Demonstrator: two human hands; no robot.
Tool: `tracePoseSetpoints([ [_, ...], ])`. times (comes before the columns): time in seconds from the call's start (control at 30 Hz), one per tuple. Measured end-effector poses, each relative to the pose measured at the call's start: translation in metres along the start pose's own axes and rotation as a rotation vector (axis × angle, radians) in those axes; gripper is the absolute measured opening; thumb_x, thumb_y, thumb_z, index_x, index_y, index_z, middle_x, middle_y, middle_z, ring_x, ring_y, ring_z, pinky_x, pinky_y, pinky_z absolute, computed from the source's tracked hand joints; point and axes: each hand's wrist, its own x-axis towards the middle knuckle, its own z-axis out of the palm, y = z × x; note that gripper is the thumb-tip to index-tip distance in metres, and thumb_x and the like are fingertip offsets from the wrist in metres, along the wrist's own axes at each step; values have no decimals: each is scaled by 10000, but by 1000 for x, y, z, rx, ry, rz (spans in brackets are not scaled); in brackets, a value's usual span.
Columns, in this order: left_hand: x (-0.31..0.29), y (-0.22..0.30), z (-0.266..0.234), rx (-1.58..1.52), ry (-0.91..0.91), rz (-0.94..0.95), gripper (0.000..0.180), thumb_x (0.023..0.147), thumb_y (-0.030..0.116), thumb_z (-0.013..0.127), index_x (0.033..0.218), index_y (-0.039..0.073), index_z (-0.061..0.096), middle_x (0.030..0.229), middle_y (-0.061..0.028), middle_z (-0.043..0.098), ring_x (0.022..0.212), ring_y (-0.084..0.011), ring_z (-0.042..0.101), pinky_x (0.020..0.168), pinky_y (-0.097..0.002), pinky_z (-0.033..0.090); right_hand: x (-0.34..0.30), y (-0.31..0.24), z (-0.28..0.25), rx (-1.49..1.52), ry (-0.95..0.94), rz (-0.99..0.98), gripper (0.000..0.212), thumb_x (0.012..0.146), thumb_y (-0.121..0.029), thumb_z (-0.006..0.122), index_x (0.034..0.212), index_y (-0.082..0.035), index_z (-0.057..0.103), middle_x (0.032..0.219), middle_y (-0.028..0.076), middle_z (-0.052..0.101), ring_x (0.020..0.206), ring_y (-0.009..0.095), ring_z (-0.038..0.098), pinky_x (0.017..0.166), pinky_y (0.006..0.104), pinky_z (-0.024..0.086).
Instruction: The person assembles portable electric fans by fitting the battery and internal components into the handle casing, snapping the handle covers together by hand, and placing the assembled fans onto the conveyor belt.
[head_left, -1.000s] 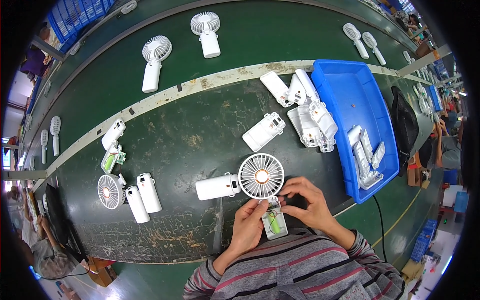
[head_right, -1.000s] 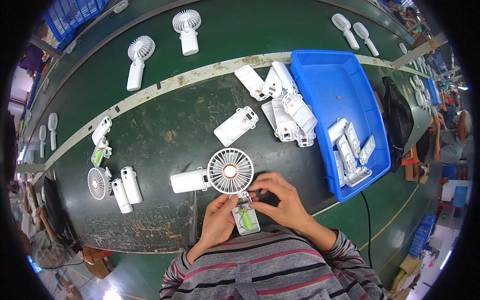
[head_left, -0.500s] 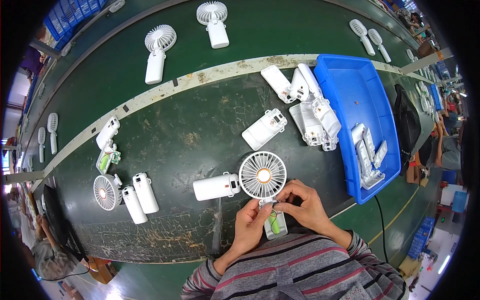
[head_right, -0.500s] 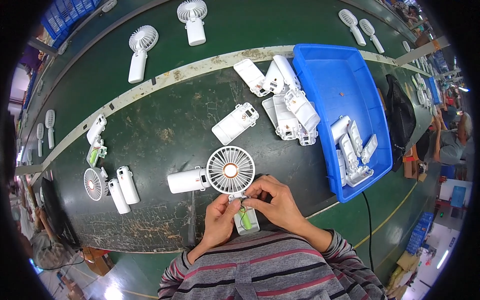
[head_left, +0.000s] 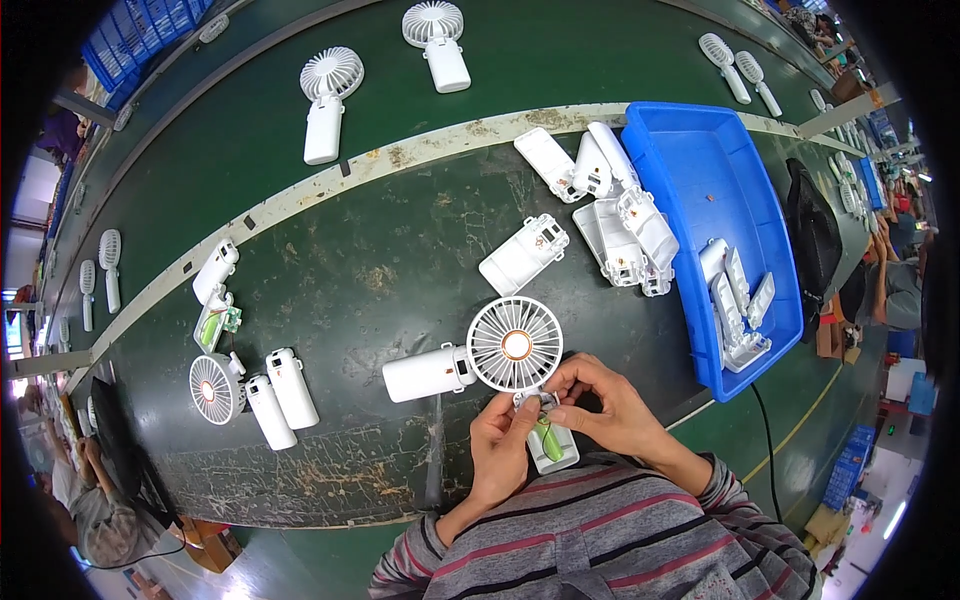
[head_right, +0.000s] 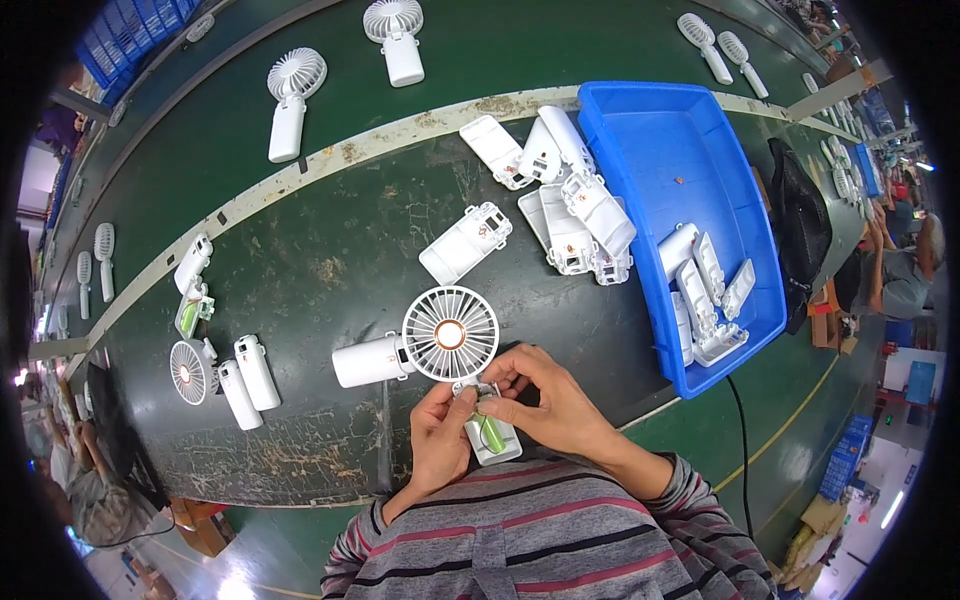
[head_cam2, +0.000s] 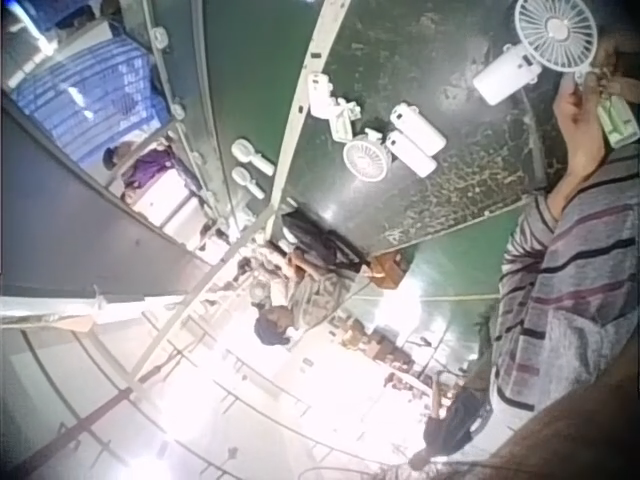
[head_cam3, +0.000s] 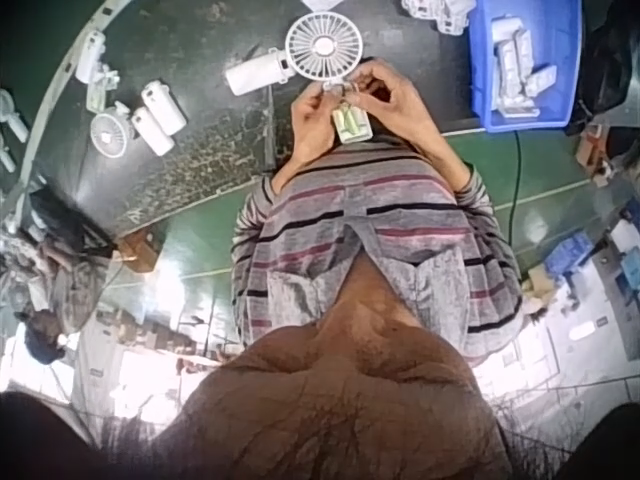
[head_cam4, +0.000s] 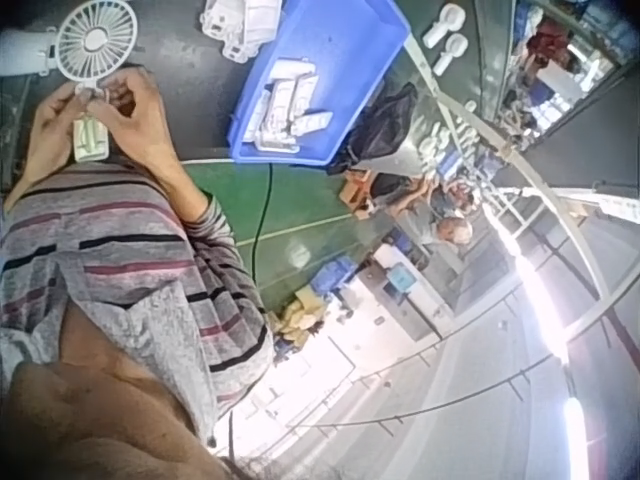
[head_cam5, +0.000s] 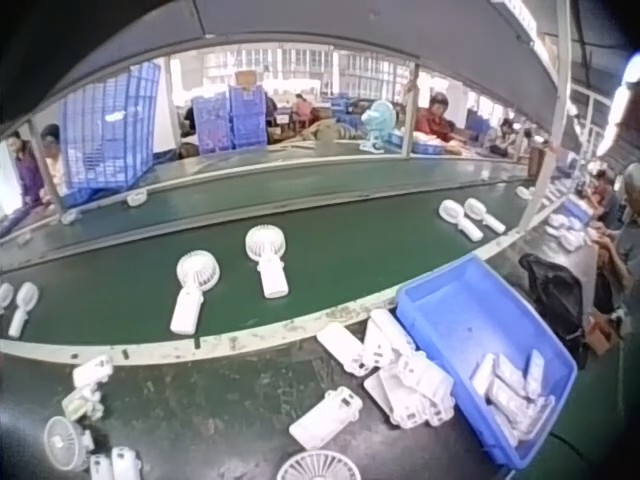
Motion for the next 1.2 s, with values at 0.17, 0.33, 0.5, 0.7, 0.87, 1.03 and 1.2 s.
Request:
tracePoseSetpoints([
  [0.17, -1, -2, 1, -31, 37, -6, 244, 918, 36, 525, 1142, -52, 561, 1000, -61, 626, 852, -73, 560, 758, -217, 447, -5, -6, 9, -193, 7, -20, 250, 764, -40, 672, 976, -30, 540, 922, 53, 473, 808, 139, 485, 738, 262, 420],
  [0.33, -1, -1, 3, -87, 80, -37, 231, 893, 5, 525, 1109, -57, 578, 990, -62, 625, 846, -80, 563, 756, -219, 448, -5, -2, 11, -207, 22, -39, 273, 748, 7, 654, 979, -30, 516, 916, 48, 457, 798, 137, 474, 732, 266, 418],
  [0.5, -1, 2, 4, -100, 101, -63, 220, 890, 3, 519, 1091, -60, 584, 975, -67, 627, 830, -81, 566, 739, -219, 455, -5, -4, 11, -162, 35, -12, 273, 742, 17, 653, 973, -32, 518, 907, 43, 460, 791, 133, 477, 729, 267, 415],
  [0.7, 1, 2, 3, -105, 79, -43, 203, 900, 21, 514, 1078, -50, 583, 969, -84, 634, 816, -103, 604, 713, -239, 498, -3, -9, 12, -209, 26, -3, 260, 738, -1, 649, 965, -30, 526, 884, 60, 479, 824, 166, 480, 702, 273, 436],
  [0.87, 2, 2, 5, -90, 79, -43, 237, 899, 13, 522, 1119, -54, 580, 973, -55, 626, 825, -72, 558, 730, -210, 447, -2, -9, 14, -204, 58, 12, 257, 728, 3, 658, 936, -36, 513, 879, 51, 461, 784, 150, 462, 695, 269, 417],
  [1.03, 1, -2, 3, -69, 67, -11, 221, 894, 21, 543, 1099, -45, 591, 959, -47, 627, 806, -60, 552, 711, -206, 444, -3, -9, 16, -204, 80, -1, 248, 730, 12, 656, 917, -40, 501, 874, 48, 435, 751, 135, 449, 687, 266, 400],
  [1.2, -3, -4, -1, -56, 99, 88, 191, 902, 23, 521, 1064, -58, 582, 955, -83, 633, 784, -96, 593, 697, -242, 491, 3, 6, 11, -50, -6, -50, 228, 749, 39, 609, 952, -26, 528, 887, 55, 525, 812, 147, 513, 729, 269, 434],
])
